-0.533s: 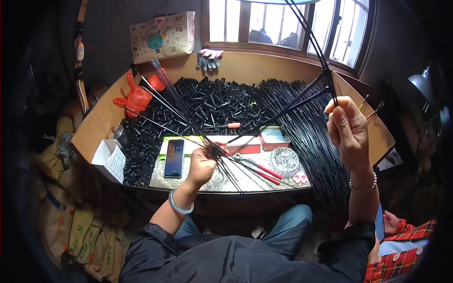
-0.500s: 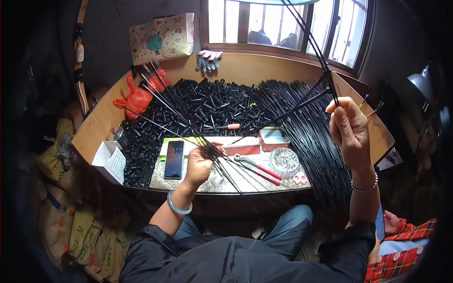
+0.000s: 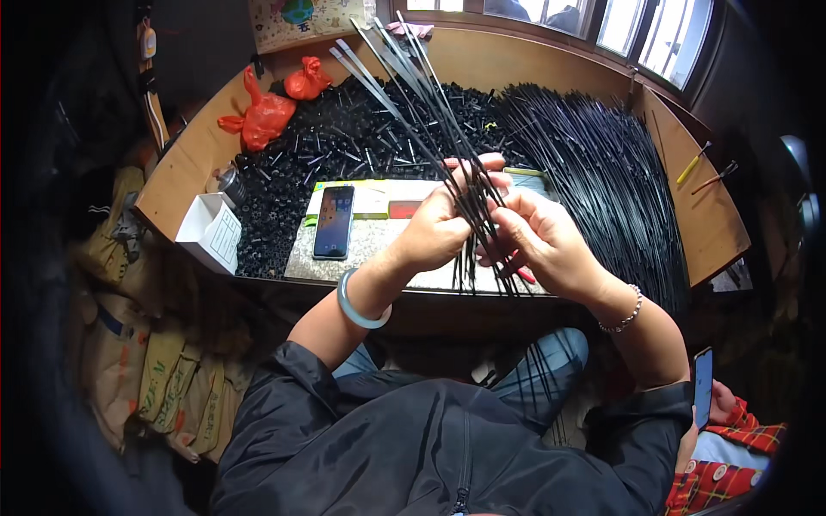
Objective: Assembling umbrella ribs by attaching small caps to the ends of black rods.
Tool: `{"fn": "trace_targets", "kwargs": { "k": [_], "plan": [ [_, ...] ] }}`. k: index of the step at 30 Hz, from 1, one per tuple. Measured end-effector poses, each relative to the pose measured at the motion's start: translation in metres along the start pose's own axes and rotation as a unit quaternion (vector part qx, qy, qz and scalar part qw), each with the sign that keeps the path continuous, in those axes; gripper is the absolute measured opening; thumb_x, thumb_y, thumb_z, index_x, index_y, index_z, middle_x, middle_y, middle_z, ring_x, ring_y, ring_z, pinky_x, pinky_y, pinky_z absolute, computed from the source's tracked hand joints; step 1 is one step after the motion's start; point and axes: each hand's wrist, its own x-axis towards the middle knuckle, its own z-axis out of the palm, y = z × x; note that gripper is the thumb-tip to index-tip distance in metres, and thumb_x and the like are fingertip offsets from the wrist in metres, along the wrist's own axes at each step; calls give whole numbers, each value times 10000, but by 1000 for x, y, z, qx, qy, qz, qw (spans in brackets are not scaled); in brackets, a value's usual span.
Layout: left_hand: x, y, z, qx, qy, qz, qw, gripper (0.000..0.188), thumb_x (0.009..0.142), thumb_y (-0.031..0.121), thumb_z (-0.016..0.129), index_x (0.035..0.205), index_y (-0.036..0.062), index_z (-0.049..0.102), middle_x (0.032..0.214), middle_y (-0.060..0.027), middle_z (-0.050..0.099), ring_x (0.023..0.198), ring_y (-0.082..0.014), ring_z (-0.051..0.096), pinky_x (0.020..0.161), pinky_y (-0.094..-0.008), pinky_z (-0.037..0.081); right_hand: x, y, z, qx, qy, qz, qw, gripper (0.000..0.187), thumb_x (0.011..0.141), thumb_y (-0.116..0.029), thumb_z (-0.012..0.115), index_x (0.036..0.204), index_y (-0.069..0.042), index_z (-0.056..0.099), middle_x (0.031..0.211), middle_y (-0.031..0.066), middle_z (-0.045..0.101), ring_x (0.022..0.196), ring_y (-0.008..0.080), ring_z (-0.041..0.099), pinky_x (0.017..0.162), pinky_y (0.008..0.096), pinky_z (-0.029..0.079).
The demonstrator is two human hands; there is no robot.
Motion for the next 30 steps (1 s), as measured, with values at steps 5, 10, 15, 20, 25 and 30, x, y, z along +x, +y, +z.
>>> {"fn": "trace_targets", "kwargs": {
  "k": [5,10,15,20,25,30],
  "plan": [
    [-13,4,-1,-63,58,-45,995,246,842,19,561,1083,11,510,991,-43,544,832,-101,567,773,-257,476,-27,21,4,266,-51,146,951,438,916,-311,504,1196,7,394,1010,186,586,859,244,635,673,325,554],
    [-14,-1,-17,15,85,-28,996,216,872,23,537,1077,-40,561,1149,-146,565,898,-186,622,825,-306,506,-79,27,5,232,-174,229,929,326,943,-157,425,1213,23,399,732,127,601,572,142,590,521,243,475],
    [-19,-3,-12,18,106,-25,994,221,810,0,517,945,46,687,916,-62,684,994,-158,600,1053,-404,275,-87,18,8,265,-103,203,937,352,966,-171,382,1261,20,394,756,97,578,509,103,522,473,208,438],
    [-16,-7,-9,31,116,-28,992,210,816,27,530,949,58,690,947,-69,677,1035,-169,578,1059,-409,255,-83,20,8,242,-53,167,954,322,965,-152,376,1241,11,401,801,124,596,510,118,543,489,212,454],
    [-16,-11,-13,60,72,-41,995,312,866,30,554,1168,-40,515,983,-130,644,929,-186,625,842,-293,495,-74,14,12,251,-16,187,950,376,961,-133,374,1300,-4,274,818,142,595,549,145,580,503,230,490],
    [-25,-13,-5,-40,103,-49,993,296,872,29,548,1158,-44,518,979,-138,646,919,-194,626,836,-307,502,-81,22,7,241,-62,223,942,286,976,-191,363,1132,9,495,606,17,497,420,36,344,396,176,275]
  ]
}}
